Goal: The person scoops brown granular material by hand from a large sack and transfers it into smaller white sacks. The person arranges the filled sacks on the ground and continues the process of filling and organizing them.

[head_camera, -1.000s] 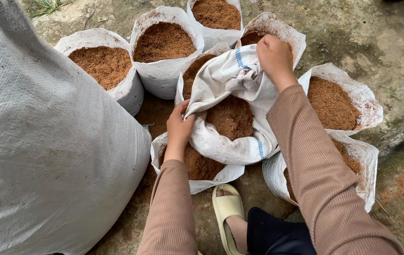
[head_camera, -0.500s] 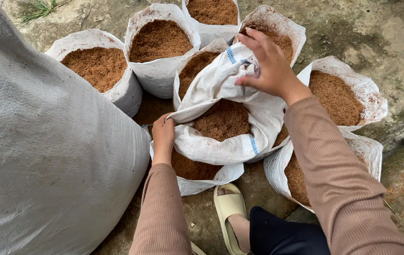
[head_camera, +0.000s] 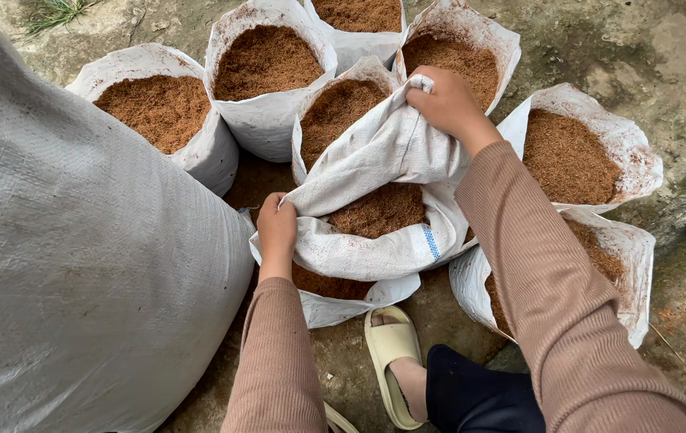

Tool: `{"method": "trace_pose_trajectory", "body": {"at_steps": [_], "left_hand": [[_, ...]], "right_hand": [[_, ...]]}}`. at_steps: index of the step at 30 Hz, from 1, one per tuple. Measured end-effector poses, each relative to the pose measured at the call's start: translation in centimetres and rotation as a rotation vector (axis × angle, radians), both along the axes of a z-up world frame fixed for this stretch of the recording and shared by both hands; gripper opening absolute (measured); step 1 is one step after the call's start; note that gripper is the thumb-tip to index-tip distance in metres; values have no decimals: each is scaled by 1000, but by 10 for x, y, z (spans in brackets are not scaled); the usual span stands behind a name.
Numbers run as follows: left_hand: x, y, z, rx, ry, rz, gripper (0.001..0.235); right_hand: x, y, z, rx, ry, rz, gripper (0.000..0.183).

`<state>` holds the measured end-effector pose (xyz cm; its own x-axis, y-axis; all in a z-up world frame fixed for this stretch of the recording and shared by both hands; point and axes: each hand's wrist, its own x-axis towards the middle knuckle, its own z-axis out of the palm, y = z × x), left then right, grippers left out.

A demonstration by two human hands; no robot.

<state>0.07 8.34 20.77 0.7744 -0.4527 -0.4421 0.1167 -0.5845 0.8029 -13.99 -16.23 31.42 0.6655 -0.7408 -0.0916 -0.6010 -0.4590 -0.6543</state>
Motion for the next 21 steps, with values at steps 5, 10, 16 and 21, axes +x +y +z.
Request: {"method": "trace_pose_trajectory", "body": {"at_steps": [5, 10, 16, 21], "left_hand": [[-18, -16, 41, -21, -525, -297, 79], [-26, -49, 13, -18, -893, -467, 102], [-3, -49, 9, -199, -576, -206, 29], [0, -39, 15, -357, -236, -206, 36]], "right_hand": [[13, 26, 32, 322, 104, -226, 61], [12, 40, 38, 462, 62, -224, 56], [-35, 20, -10, -572, -484, 456, 84], [-48, -8, -76, -669, 77, 360, 130]]}}
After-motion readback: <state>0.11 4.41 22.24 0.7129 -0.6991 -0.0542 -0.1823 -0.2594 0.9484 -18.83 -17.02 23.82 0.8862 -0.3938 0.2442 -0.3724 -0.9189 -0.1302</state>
